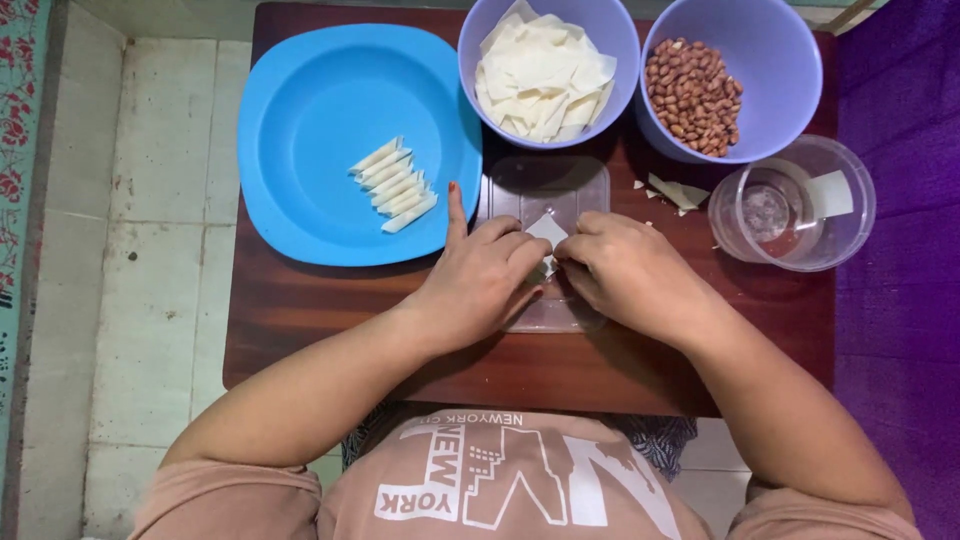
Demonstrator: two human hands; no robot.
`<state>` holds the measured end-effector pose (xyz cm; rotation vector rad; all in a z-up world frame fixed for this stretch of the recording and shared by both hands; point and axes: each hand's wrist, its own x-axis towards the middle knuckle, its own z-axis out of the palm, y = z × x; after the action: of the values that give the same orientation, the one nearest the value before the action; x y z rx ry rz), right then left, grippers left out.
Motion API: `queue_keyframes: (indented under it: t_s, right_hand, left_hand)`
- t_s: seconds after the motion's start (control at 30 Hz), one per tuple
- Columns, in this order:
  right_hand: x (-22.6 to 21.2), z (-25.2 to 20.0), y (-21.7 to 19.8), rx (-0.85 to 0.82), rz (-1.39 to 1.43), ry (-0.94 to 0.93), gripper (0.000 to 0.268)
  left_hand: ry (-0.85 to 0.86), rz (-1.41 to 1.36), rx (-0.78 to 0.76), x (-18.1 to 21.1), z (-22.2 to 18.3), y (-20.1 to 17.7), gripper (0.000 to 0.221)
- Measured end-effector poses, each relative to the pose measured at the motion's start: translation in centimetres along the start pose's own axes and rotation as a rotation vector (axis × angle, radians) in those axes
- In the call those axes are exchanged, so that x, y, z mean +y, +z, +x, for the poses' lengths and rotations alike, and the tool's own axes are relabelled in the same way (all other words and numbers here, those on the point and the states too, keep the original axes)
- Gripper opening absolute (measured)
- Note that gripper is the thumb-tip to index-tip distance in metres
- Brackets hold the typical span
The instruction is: Rolling thin strips of meat and preparing small packets with peanuts on a low table.
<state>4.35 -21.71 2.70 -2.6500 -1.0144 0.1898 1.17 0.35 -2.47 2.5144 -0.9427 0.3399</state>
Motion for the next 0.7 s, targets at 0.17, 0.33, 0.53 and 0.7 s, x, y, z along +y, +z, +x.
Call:
queue_keyframes:
  t_s: [0.17, 0.33, 0.53, 0.7]
  right_hand:
    - [-0.2, 0.2, 1.4, -0.007, -0.025, 0.003, 0.012]
    - [-0.1, 0.1, 1.1, -0.041, -0.02, 0.005, 0.014]
    - [1.0, -0.2, 1.4, -0.012, 0.143, -0.003, 0.014]
    - [1.7, -0.2, 1.8, 0.048, 0.233, 0.005, 0.011]
  left_hand:
    - [-0.011, -0.01, 0.006, -0.3, -0.2, 0.6, 0.038]
    - [-0.017, -0.025, 0.015, -0.4, 0.0, 0.6, 0.031]
    - [-0.004, -0.041, 0.022, -0.2, 0.0, 0.7, 0.023]
    - [-0.005, -0.033, 0.064, -0.2, 0.0, 1.0, 0.017]
